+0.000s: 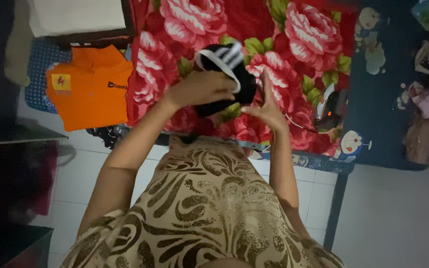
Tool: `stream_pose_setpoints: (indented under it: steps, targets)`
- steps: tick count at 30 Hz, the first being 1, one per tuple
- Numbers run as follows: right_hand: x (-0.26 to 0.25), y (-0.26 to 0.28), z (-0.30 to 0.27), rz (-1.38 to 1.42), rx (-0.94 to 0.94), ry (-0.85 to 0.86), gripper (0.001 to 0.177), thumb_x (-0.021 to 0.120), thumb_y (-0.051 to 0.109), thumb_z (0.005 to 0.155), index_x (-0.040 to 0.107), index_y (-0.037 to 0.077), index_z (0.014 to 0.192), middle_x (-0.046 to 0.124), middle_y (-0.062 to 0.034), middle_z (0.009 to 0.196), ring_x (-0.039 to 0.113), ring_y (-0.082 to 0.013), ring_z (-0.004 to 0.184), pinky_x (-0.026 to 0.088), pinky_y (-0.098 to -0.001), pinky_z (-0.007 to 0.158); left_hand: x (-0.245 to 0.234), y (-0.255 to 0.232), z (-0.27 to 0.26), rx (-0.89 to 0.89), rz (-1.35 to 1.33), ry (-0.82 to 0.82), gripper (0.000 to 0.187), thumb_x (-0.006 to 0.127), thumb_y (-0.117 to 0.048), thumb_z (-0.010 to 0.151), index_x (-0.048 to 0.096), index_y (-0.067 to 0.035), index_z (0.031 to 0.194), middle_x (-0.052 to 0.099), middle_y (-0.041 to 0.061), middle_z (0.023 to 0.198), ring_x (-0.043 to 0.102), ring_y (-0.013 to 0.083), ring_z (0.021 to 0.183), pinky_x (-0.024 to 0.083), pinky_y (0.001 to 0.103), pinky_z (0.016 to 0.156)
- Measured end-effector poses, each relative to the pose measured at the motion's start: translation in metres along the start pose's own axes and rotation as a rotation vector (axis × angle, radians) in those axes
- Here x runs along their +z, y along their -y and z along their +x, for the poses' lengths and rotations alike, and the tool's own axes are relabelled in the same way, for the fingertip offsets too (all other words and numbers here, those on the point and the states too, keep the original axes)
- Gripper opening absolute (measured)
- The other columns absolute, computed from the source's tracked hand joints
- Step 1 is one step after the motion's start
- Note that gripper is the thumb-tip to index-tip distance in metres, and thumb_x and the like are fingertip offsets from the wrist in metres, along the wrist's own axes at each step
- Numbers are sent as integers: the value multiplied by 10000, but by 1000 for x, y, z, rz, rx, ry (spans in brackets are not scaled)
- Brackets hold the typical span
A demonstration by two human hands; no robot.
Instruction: The person irons a white pair of pants on a floral bedspread, smoothing the fabric with an electric iron. After finishing the white pants, the person picks up a black pair of shorts with white stripes and begins ironing them as well.
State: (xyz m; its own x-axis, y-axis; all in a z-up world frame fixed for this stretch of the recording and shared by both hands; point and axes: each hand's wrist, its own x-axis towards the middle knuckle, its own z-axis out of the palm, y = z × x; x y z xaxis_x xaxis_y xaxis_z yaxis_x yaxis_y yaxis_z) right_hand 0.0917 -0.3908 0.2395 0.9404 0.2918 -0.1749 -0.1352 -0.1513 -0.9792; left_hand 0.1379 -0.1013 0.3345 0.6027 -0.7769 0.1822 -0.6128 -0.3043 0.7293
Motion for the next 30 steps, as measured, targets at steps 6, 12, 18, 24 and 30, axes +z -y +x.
stream_pose_setpoints:
  steps: [6,12,18,24,30]
  targets:
    - [-26,7,37,-311,-171,293,826,890,43,655,567,62,1415,633,-124,1387,595,-252,1280,500,-401,1117,-12,-67,7,-22,19,284,222,590,-299,1064,661,-106,1145,664,139,1020,675,352,873,514,466,757]
    - [-48,6,41,-371,-517,41,480,720,-33,833,639,86,1291,651,-87,1296,605,-217,1255,505,-375,1112,-67,-92,-10,-275,99,-40,563,807,-472,891,599,-167,1317,605,97,1136,687,276,908,568,438,767]
    - [-62,127,17,-74,-622,-132,165,671,99,1074,546,95,1181,682,-96,1180,648,-190,998,541,-313,871,-115,-96,-41,-140,602,-297,767,907,-194,691,618,-136,1399,636,127,1149,656,318,1048,556,438,801]
    - [-53,283,-23,-460,-773,69,245,781,120,895,605,13,1027,698,-138,949,688,-229,801,537,-321,687,-157,-83,-93,-50,654,-585,427,687,66,773,727,-61,1179,695,117,1079,633,300,1007,484,473,900]
    - [-54,248,-19,-1056,-708,16,203,799,21,861,722,32,1049,697,-135,947,691,-270,915,549,-374,824,-178,-11,-186,-351,599,-808,376,650,32,849,715,-41,1212,699,133,1104,652,294,1016,510,455,908]
